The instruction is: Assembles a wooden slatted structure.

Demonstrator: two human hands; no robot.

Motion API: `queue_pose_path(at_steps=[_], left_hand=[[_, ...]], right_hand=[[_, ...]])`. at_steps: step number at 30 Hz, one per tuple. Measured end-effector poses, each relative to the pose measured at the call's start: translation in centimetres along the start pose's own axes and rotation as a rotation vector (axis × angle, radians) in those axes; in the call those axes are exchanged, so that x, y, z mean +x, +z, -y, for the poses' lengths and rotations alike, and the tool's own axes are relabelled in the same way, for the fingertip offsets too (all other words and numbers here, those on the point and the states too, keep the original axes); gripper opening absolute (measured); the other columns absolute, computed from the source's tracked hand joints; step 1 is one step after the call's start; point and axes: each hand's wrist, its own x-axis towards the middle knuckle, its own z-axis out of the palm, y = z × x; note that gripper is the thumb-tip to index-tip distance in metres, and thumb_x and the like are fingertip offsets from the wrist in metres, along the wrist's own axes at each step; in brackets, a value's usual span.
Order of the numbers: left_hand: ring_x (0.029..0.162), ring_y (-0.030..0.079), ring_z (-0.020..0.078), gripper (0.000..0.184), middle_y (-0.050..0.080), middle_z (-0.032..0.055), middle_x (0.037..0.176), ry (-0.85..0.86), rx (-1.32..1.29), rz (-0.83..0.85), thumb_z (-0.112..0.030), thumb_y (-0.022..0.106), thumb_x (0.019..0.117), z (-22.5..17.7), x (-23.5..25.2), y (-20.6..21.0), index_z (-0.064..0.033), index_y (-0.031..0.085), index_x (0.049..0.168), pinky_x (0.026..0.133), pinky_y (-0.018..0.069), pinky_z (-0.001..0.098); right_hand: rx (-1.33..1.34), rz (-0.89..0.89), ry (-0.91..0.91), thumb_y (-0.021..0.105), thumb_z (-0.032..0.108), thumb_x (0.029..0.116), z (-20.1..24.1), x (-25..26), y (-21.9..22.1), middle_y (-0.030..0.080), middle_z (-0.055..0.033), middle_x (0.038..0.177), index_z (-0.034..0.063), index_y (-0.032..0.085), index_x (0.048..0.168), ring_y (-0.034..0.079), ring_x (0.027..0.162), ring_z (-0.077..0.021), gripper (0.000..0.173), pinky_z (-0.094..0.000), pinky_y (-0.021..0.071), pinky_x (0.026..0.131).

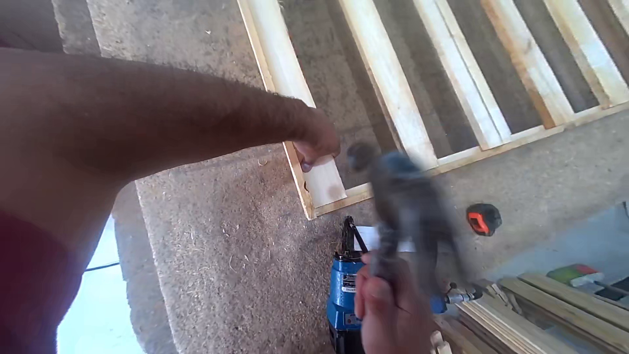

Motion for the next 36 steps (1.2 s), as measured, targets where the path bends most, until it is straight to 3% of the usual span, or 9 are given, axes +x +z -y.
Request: queue_pose_path(at_steps=[4, 8, 11, 15, 20, 23, 27, 32, 36], left_hand=[[0.106, 0.066, 0.0318, 0.052, 0.069, 0.0075, 0.116, -0.012, -0.002, -0.003, -0.045, 0.087, 0.0753, 0.1, 0.6, 0.2, -0.0190, 0.070, 0.117, 0.091, 0.0513, 0.0587], [0.110, 0.064, 0.0314, 0.054, 0.067, 0.0059, 0.120, -0.018, -0.019, 0.006, -0.044, 0.090, 0.0716, 0.1, 0.4, 0.2, -0.0206, 0.070, 0.117, 0.093, 0.0498, 0.0589], [0.122, 0.060, 0.0353, 0.062, 0.067, 0.0084, 0.125, -0.011, -0.046, -0.014, -0.043, 0.092, 0.0683, 0.1, 0.3, 0.0, -0.0195, 0.071, 0.122, 0.104, 0.0444, 0.0638], [0.121, 0.061, 0.0311, 0.065, 0.067, 0.0059, 0.126, -0.035, -0.024, 0.012, -0.045, 0.090, 0.0711, 0.1, 0.5, 0.1, -0.0222, 0.068, 0.128, 0.106, 0.0446, 0.0572], [0.117, 0.062, 0.0302, 0.064, 0.067, 0.0059, 0.124, -0.053, -0.021, 0.029, -0.042, 0.089, 0.0729, -0.4, 0.4, -0.2, -0.0232, 0.067, 0.130, 0.105, 0.0452, 0.0554], [0.116, 0.063, 0.0311, 0.062, 0.067, 0.0066, 0.123, -0.052, -0.016, 0.031, -0.040, 0.090, 0.0724, -0.5, 0.2, -0.2, -0.0232, 0.068, 0.128, 0.105, 0.0460, 0.0559], [0.117, 0.062, 0.0313, 0.062, 0.066, 0.0058, 0.123, -0.030, -0.016, 0.042, -0.038, 0.088, 0.0751, -0.5, 0.3, -0.5, -0.0223, 0.067, 0.131, 0.102, 0.0478, 0.0549], [0.120, 0.060, 0.0320, 0.060, 0.065, 0.0070, 0.127, -0.012, -0.044, 0.043, -0.036, 0.088, 0.0769, -0.3, 0.3, -0.4, -0.0208, 0.067, 0.131, 0.106, 0.0448, 0.0554], [0.121, 0.061, 0.0305, 0.059, 0.066, 0.0060, 0.127, -0.001, -0.045, 0.027, -0.038, 0.088, 0.0768, -0.1, 0.2, -0.4, -0.0211, 0.067, 0.130, 0.106, 0.0451, 0.0553]], right_hand=[[-0.214, 0.180, 0.221, 0.033, 0.066, 0.1038, -3.6, 0.1, 2.0, 0.060, 0.0043, 0.065, 0.0115, 0.066, 0.108, 0.060, 0.053, -0.0088, 0.064, -0.0322, 0.0530, 0.046], [-0.085, -0.015, 0.084, 0.037, 0.065, 0.1041, -2.8, -1.0, 0.4, 0.059, 0.0047, 0.064, 0.0092, 0.065, 0.108, 0.057, 0.048, -0.0061, 0.063, -0.0296, 0.0523, 0.040], [-0.332, -0.132, 0.083, 0.040, 0.062, 0.1046, -4.9, -1.9, -3.4, 0.063, 0.0019, 0.068, 0.0075, 0.068, 0.108, 0.060, 0.052, -0.0087, 0.062, -0.0328, 0.0543, 0.044], [-0.866, 0.004, 0.258, 0.051, 0.060, 0.1004, -11.3, -0.2, -11.0, 0.072, -0.0129, 0.085, 0.0118, 0.073, 0.116, 0.071, 0.073, -0.0336, 0.055, -0.0586, 0.0568, 0.060], [-1.159, 0.151, 0.220, 0.066, 0.045, 0.0986, -17.2, 5.7, -15.7, 0.073, -0.0126, 0.101, 0.0141, 0.072, 0.115, 0.072, 0.093, -0.0364, 0.035, -0.0585, 0.0588, 0.073], [-0.954, 0.041, 0.036, 0.069, 0.036, 0.0976, -14.8, 7.9, -12.1, 0.069, -0.0203, 0.118, 0.0058, 0.074, 0.114, 0.063, 0.116, -0.0418, 0.035, -0.0616, 0.0520, 0.096], [-0.565, 0.140, 0.017, 0.064, 0.058, 0.0942, -6.3, 12.5, -1.7, 0.066, -0.0139, 0.132, 0.0076, 0.065, 0.135, 0.058, 0.129, -0.0317, 0.065, -0.0531, 0.0467, 0.109], [-0.549, 0.618, 0.327, 0.079, 0.058, 0.0802, -2.8, 18.5, 3.9, 0.068, -0.0166, 0.094, 0.0023, 0.065, 0.101, 0.068, 0.091, -0.0344, 0.061, -0.0589, 0.0535, 0.073], [-0.550, 0.604, 0.426, 0.086, 0.057, 0.0730, -2.2, 19.1, 4.4, 0.068, -0.0168, 0.100, 0.0031, 0.065, 0.106, 0.068, 0.096, -0.0340, 0.066, -0.0599, 0.0530, 0.076]])
